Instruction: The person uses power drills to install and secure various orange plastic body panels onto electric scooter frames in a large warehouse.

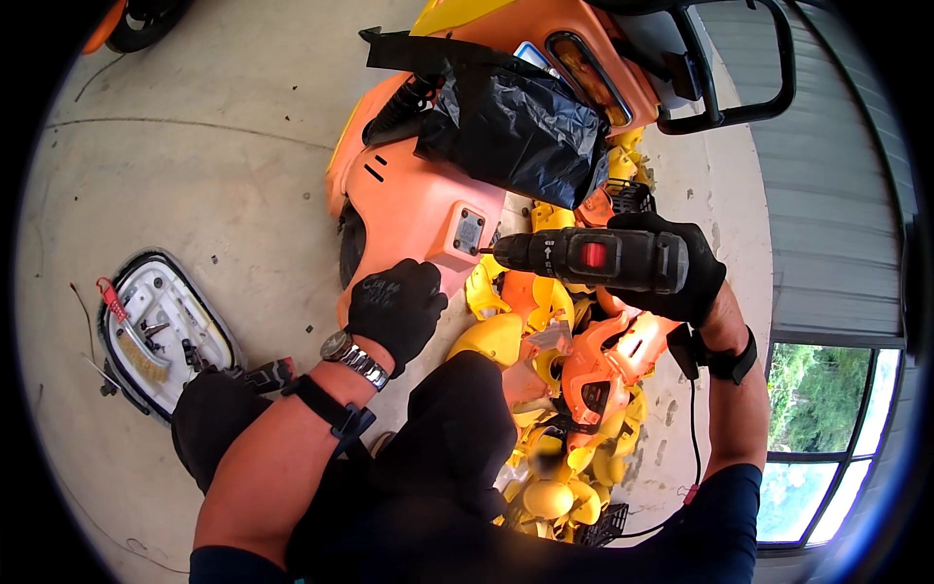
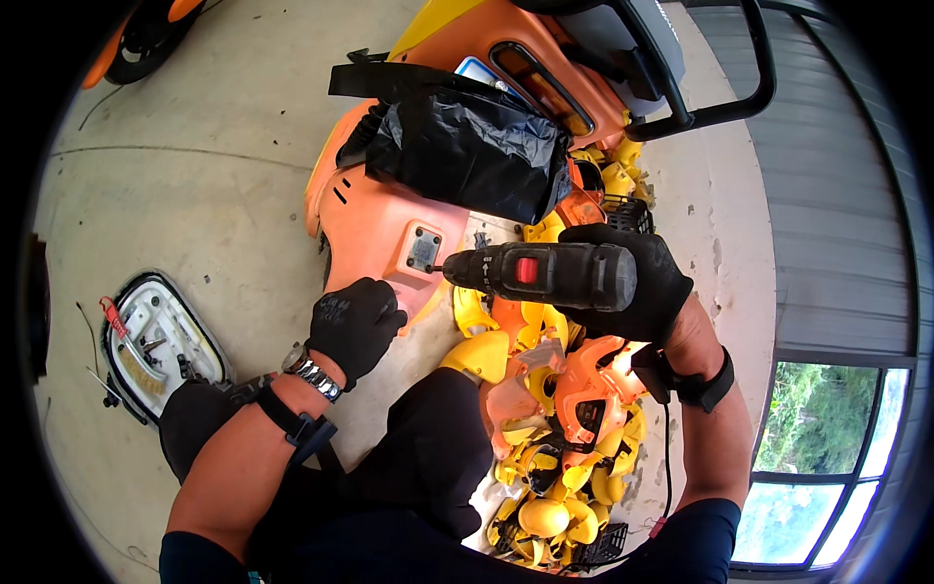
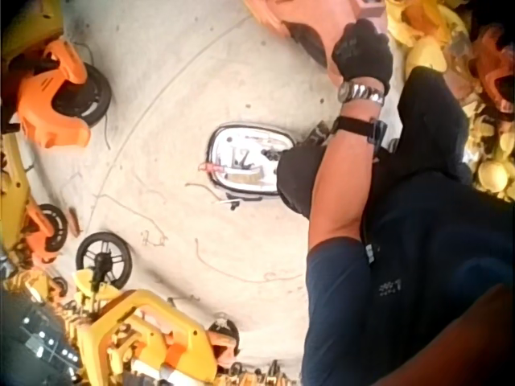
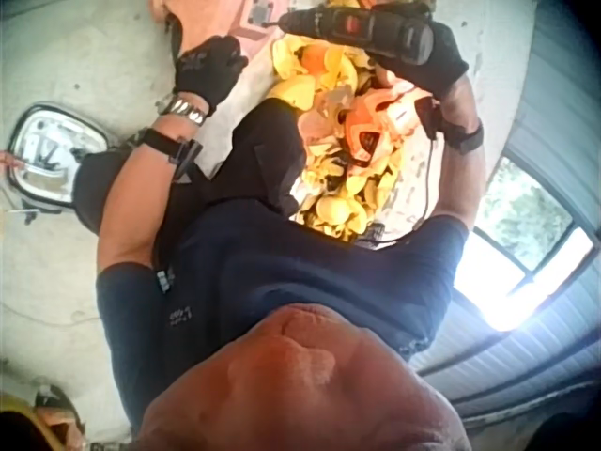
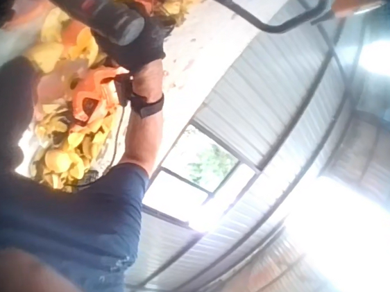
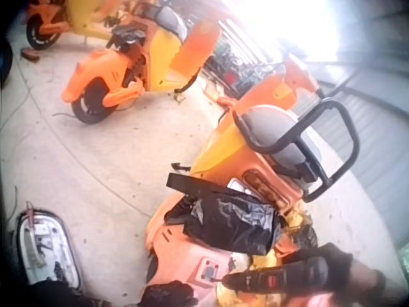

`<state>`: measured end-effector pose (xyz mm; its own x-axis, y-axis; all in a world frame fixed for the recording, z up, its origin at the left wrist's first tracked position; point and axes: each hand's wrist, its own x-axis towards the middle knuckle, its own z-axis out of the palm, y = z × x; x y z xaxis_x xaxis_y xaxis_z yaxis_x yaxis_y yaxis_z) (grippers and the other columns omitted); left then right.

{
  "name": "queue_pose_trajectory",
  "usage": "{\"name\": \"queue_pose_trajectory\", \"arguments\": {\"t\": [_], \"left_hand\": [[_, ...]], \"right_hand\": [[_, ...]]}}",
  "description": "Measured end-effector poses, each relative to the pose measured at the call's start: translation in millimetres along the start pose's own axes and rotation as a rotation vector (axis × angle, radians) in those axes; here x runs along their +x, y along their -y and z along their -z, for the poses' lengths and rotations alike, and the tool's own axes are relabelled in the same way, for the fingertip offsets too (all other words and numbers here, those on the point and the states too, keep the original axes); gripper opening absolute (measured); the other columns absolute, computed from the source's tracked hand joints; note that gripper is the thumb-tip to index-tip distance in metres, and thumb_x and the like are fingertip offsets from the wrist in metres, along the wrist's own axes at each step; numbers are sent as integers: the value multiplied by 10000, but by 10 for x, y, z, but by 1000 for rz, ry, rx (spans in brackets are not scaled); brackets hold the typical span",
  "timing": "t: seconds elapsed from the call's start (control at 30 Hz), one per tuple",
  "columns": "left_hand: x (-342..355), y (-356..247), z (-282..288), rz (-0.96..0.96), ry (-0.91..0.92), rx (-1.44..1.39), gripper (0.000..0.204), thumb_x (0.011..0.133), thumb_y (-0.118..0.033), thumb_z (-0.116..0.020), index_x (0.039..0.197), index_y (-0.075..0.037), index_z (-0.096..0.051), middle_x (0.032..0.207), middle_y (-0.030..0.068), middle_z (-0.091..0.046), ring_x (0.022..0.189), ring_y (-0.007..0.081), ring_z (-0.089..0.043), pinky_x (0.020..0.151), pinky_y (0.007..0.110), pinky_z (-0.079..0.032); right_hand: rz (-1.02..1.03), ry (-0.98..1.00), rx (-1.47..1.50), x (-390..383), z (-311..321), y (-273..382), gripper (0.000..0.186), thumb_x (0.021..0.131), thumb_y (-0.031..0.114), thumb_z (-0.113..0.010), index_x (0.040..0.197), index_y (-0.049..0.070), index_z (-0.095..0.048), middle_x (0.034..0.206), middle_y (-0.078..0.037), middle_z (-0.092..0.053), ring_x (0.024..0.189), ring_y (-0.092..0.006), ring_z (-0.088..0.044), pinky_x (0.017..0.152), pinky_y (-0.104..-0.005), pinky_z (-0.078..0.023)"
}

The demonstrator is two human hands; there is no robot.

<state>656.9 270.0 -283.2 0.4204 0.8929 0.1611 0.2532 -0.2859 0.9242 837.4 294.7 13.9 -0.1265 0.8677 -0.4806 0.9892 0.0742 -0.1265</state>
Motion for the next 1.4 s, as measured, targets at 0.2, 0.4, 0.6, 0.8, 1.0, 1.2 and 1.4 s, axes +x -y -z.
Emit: {"name": "queue_pose_trajectory", "arguments": {"t": [0.2,0.4,0.6,0.8,1.0,1.2,1.4], "left_hand": [[2,-13,-1,22,4,-22,171,785,-250,-655,837,-90,-624,816,101,-627,756,316,-618,667,424,-488],[9,-20,23,33,24,-18,171,784,-249,-655,833,-88,-624,822,105,-629,762,322,-619,678,432,-490],[4,-13,48,-1,-2,-38,161,778,-232,-658,854,-92,-638,819,104,-630,768,312,-623,677,419,-494],[-11,-5,66,10,10,-37,147,782,-222,-656,857,-97,-642,817,100,-631,769,306,-622,677,414,-495],[-51,12,78,11,0,14,141,789,-226,-655,847,-98,-635,835,98,-630,769,309,-620,679,419,-496],[-39,-6,62,2,6,19,144,787,-216,-653,844,-87,-625,834,102,-624,771,315,-618,676,423,-494],[-20,33,29,-5,10,-16,135,779,-203,-654,833,-84,-622,819,103,-624,764,320,-616,674,426,-492]], "right_hand": [[2,70,10,-40,3,20,554,709,105,-818,1211,29,-597,1101,-107,-682,958,-151,-657,868,-317,-522],[-4,271,156,-5,51,31,560,746,76,-790,1261,48,-572,1153,-97,-662,1006,-151,-629,900,-316,-506],[17,327,194,69,54,48,552,776,47,-761,1289,59,-559,1187,-91,-649,1045,-159,-610,931,-317,-489],[300,283,-51,81,-37,2,480,790,13,-729,1250,45,-593,1205,-91,-642,1065,-159,-601,947,-315,-478],[44,291,174,104,-48,34,495,776,19,-747,1247,44,-596,1187,-78,-652,1048,-142,-612,930,-310,-489],[132,248,136,57,-44,-2,530,766,36,-768,1260,34,-577,1163,-81,-663,1033,-140,-621,923,-308,-494],[102,259,106,23,-25,32,507,736,28,-744,1221,54,-597,1119,-128,-642,982,-256,-637,859,-344,-512]]}}
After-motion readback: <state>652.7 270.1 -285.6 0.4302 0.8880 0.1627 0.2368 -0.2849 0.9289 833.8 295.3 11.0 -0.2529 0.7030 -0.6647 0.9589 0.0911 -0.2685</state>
